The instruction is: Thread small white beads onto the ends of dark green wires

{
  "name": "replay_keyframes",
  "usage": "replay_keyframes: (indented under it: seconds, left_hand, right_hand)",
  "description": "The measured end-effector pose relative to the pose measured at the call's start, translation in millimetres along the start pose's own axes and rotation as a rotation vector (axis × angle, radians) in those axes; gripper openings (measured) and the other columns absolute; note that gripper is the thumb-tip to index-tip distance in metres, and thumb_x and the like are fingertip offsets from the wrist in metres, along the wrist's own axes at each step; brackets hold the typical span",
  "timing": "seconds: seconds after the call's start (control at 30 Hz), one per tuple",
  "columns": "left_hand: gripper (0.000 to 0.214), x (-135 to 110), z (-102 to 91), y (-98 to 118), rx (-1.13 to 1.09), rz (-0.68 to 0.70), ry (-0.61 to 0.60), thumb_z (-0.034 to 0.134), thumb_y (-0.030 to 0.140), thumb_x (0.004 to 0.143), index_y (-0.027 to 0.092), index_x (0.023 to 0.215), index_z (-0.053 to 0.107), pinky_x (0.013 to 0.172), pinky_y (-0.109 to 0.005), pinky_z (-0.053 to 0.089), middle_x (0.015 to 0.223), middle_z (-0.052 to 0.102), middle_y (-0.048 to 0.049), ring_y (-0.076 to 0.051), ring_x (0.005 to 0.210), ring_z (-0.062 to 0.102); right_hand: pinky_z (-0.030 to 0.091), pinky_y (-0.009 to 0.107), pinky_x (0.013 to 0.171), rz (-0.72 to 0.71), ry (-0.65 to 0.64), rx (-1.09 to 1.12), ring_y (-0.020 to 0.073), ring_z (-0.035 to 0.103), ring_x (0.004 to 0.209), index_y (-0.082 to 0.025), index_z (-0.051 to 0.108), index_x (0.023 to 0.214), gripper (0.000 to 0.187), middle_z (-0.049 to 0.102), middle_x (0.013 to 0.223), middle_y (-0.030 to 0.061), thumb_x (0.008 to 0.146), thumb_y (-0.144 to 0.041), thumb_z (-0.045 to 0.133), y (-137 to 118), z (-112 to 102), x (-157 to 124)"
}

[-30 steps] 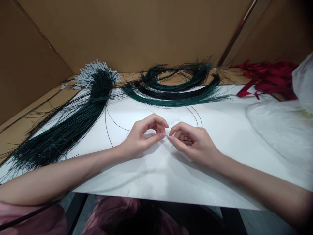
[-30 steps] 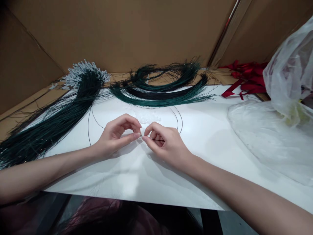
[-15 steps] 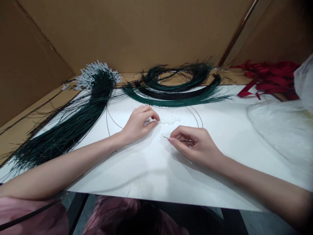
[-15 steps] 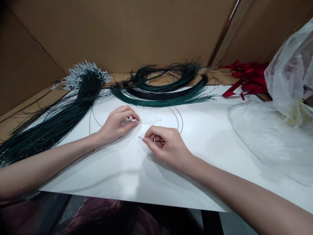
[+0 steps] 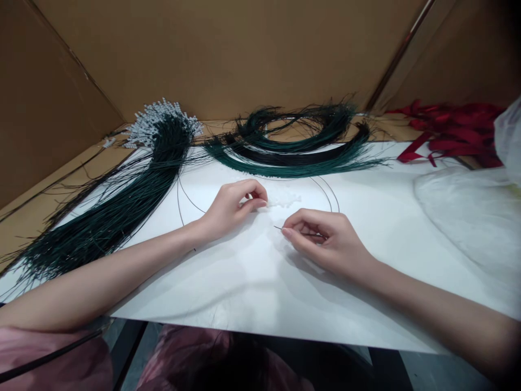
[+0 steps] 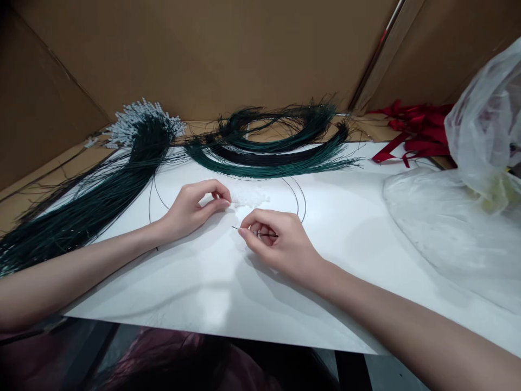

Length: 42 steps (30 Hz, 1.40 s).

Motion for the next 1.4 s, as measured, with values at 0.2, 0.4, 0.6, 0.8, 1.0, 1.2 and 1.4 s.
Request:
replay_keyframes:
  seconds: [0.2, 0.4, 0.6, 0.8, 1.0, 1.2, 1.4]
  left_hand:
    - [0.012, -12.3, 6.3, 17.5, -0.494, -0.098, -0.081, 0.075, 0.025, 0.086, 0.015, 0.087, 0.068, 0.079, -0.026, 0.053, 0.086, 0.071, -0.0043, -0.014, 0.082, 0.067]
    - [0.023, -13.0, 16.4, 15.1, -0.768, -0.158, -0.105, 0.083, 0.018, 0.077, 0.015, 0.092, 0.065, 0.08, -0.021, 0.057, 0.086, 0.074, -0.0025, -0.011, 0.081, 0.072]
    - [0.027, -14.0, 17.0, 12.5, -0.824, -0.171, -0.107, 0.084, 0.015, 0.076, 0.014, 0.094, 0.064, 0.081, -0.02, 0.058, 0.087, 0.075, -0.0024, -0.011, 0.083, 0.073]
    - [0.026, -14.2, 16.5, 13.7, -0.819, -0.16, -0.12, 0.083, 0.015, 0.076, 0.014, 0.093, 0.064, 0.079, -0.02, 0.059, 0.086, 0.075, -0.0024, -0.011, 0.082, 0.073]
    - [0.025, -13.8, 17.6, 13.2, -0.832, -0.136, -0.122, 0.082, 0.013, 0.077, 0.014, 0.095, 0.065, 0.079, -0.018, 0.059, 0.087, 0.075, -0.0019, -0.01, 0.082, 0.073]
    - [0.026, -13.5, 18.2, 12.7, -0.819, -0.136, -0.115, 0.083, 0.014, 0.076, 0.014, 0.094, 0.065, 0.078, -0.02, 0.06, 0.087, 0.075, -0.003, -0.011, 0.082, 0.074]
    - [0.025, -14.6, 17.3, 13.6, -0.813, -0.132, -0.114, 0.082, 0.013, 0.077, 0.014, 0.095, 0.065, 0.078, -0.019, 0.059, 0.087, 0.076, -0.0026, -0.011, 0.082, 0.074]
  right_hand:
    - [0.034, 0.022, 0.05, 0.08, 0.012, 0.097, 0.0079, 0.044, 0.056, -0.014, 0.064, 0.08, 0.013, 0.054, 0.065, -0.0012, 0.089, -0.024, 0.062, -2.7, -1.8, 1.6]
    - [0.032, 0.022, 0.048, 0.081, 0.0, 0.106, 0.0075, 0.041, 0.054, -0.015, 0.062, 0.078, 0.011, 0.051, 0.064, -0.002, 0.087, -0.021, 0.061, -2.4, -0.8, 1.9]
    - [0.031, 0.022, 0.047, 0.05, -0.014, 0.104, 0.0076, 0.041, 0.054, -0.014, 0.062, 0.077, 0.01, 0.052, 0.064, -0.0017, 0.086, -0.019, 0.061, -4.9, -1.5, 1.2]
    - [0.03, 0.022, 0.046, 0.037, -0.013, 0.103, 0.0073, 0.04, 0.053, -0.014, 0.062, 0.077, 0.011, 0.052, 0.064, -0.0019, 0.087, -0.019, 0.061, -4.0, -1.7, 0.4]
    - [0.03, 0.022, 0.046, 0.032, -0.019, 0.105, 0.0073, 0.041, 0.053, -0.014, 0.062, 0.077, 0.01, 0.052, 0.064, -0.0019, 0.086, -0.018, 0.061, -4.2, -0.8, 1.8]
    - [0.03, 0.022, 0.046, 0.035, -0.019, 0.104, 0.0074, 0.041, 0.053, -0.014, 0.063, 0.078, 0.01, 0.053, 0.064, -0.0016, 0.087, -0.018, 0.061, -4.3, -0.7, 0.8]
    - [0.03, 0.022, 0.045, 0.037, -0.017, 0.098, 0.0073, 0.04, 0.053, -0.014, 0.063, 0.077, 0.01, 0.052, 0.063, -0.0017, 0.086, -0.018, 0.061, -3.9, -0.6, 0.8]
Point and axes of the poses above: each hand's wrist, its own x-axis towards the middle knuckle, its own z-axis out of the palm, y = z × x, the point moved 2 cm from there along x, towards the middle knuckle
